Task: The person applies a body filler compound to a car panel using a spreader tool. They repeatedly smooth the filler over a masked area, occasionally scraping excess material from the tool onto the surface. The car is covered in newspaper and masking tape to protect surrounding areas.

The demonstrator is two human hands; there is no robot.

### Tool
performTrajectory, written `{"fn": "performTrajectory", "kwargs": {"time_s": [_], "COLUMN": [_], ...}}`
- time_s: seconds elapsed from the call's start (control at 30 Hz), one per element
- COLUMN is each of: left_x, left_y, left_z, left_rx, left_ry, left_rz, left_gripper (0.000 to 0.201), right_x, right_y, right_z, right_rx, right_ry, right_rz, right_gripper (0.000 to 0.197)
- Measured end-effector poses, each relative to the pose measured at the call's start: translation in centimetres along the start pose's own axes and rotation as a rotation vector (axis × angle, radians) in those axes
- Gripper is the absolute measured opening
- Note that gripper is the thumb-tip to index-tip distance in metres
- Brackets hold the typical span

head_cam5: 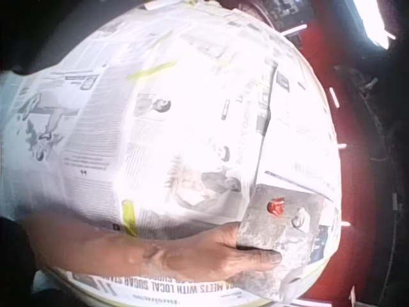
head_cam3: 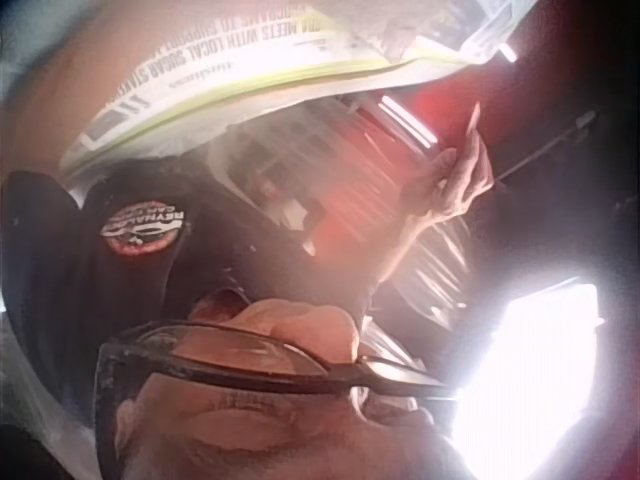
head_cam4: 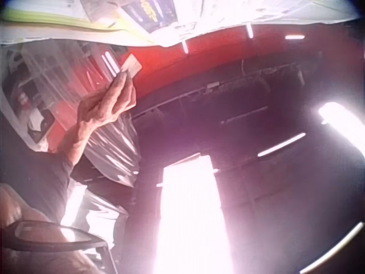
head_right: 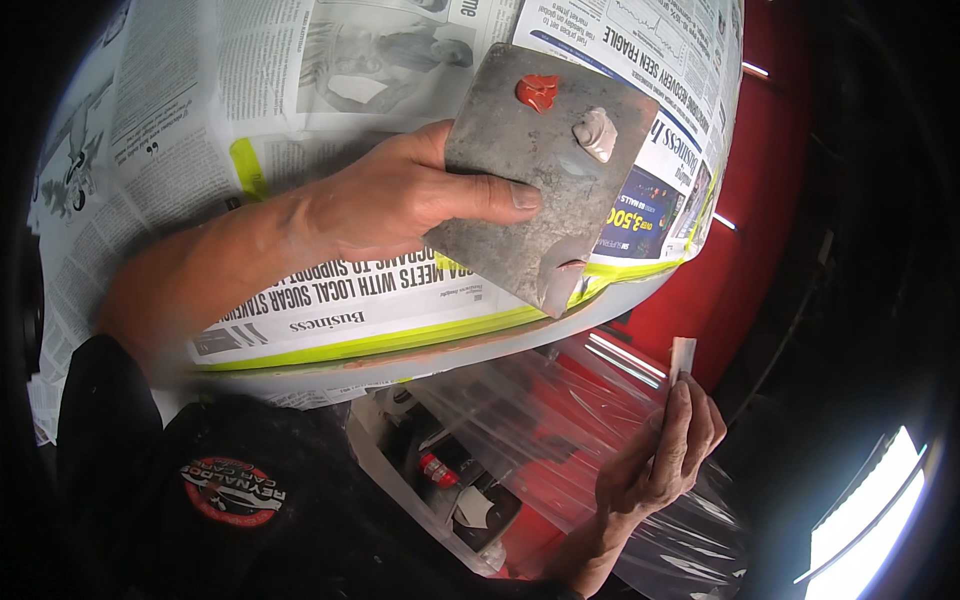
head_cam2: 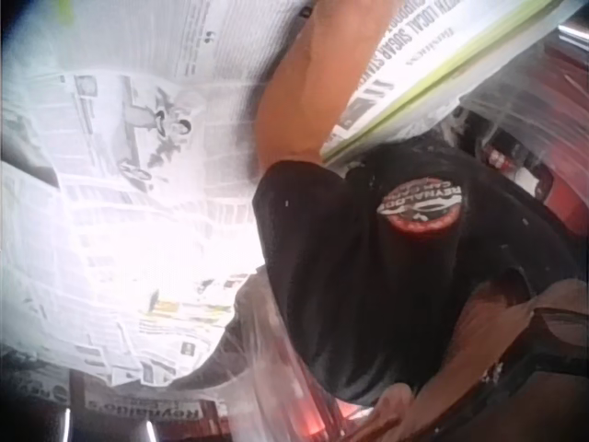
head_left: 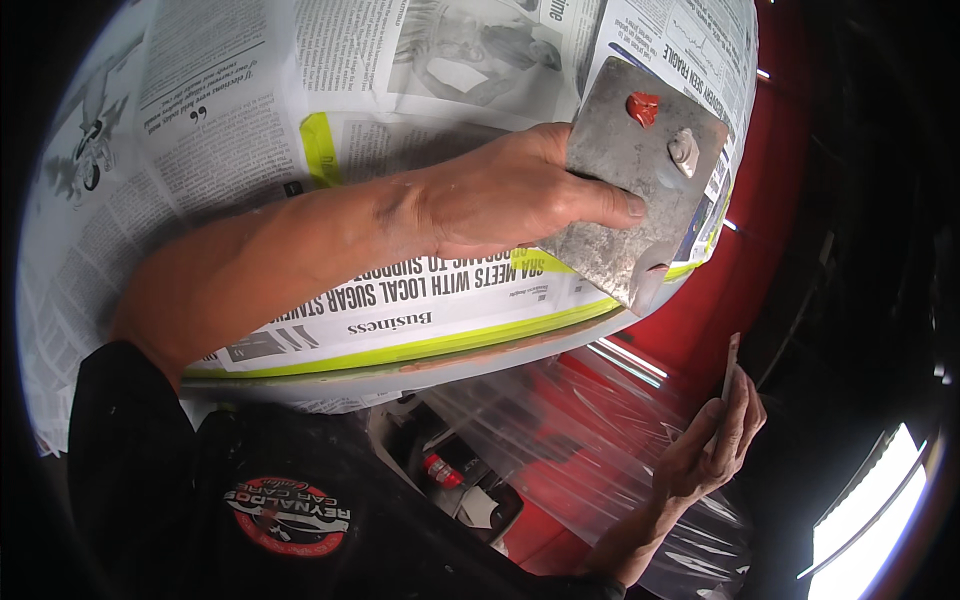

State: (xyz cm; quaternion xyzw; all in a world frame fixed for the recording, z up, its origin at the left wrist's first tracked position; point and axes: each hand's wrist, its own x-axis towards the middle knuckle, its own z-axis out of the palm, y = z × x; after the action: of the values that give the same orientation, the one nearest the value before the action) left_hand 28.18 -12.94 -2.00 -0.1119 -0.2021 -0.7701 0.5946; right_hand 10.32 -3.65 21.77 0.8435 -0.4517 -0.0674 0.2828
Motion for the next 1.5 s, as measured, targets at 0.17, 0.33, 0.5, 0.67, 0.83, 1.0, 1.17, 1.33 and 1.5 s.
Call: {"fn": "performTrajectory", "kwargs": {"time_s": [0.17,0.33,0.5,0.67,0.83,1.0,1.17,1.33,1.5], "left_x": [-0.5,-0.6,-0.6,-0.4,-0.3,-0.4,-0.3,0.2,0.3], "left_y": [-0.3,-1.2,-0.5,-0.5,-0.5,-0.3,-0.8,-0.7,-0.4], "left_z": [0.6,0.8,0.2,0.4,0.2,0.6,0.2,-0.1,0.0], "left_rx": [0.006,-0.146,-0.039,0.415,0.454,0.421,0.500,0.461,0.548], "left_ry": [0.062,-0.026,-0.039,0.019,0.028,0.027,0.045,0.076,0.157], "left_rz": [0.010,0.003,0.019,0.077,0.072,0.034,0.123,0.084,0.180], "left_gripper": [0.037,0.037,0.034,0.030,0.030,0.031,0.032,0.029,0.026], "right_x": [2.4,1.9,2.8,2.1,2.8,3.0,3.0,2.8,2.3], "right_y": [-3.7,-3.0,0.5,0.8,-2.2,-2.5,-2.7,-3.0,-4.1], "right_z": [3.5,4.4,2.8,2.1,2.5,2.5,3.4,2.0,0.5], "right_rx": [0.129,0.117,-0.281,-0.090,-0.011,-0.040,-0.044,0.163,0.381], "right_ry": [-0.020,-0.078,-0.259,-0.181,-0.223,-0.258,-0.250,-0.508,-0.652], "right_rz": [-0.384,-0.458,-0.428,-0.226,-0.273,-0.306,-0.318,-0.290,0.010], "right_gripper": [0.041,0.048,0.046,0.048,0.053,0.057,0.062,0.060,0.045]}}
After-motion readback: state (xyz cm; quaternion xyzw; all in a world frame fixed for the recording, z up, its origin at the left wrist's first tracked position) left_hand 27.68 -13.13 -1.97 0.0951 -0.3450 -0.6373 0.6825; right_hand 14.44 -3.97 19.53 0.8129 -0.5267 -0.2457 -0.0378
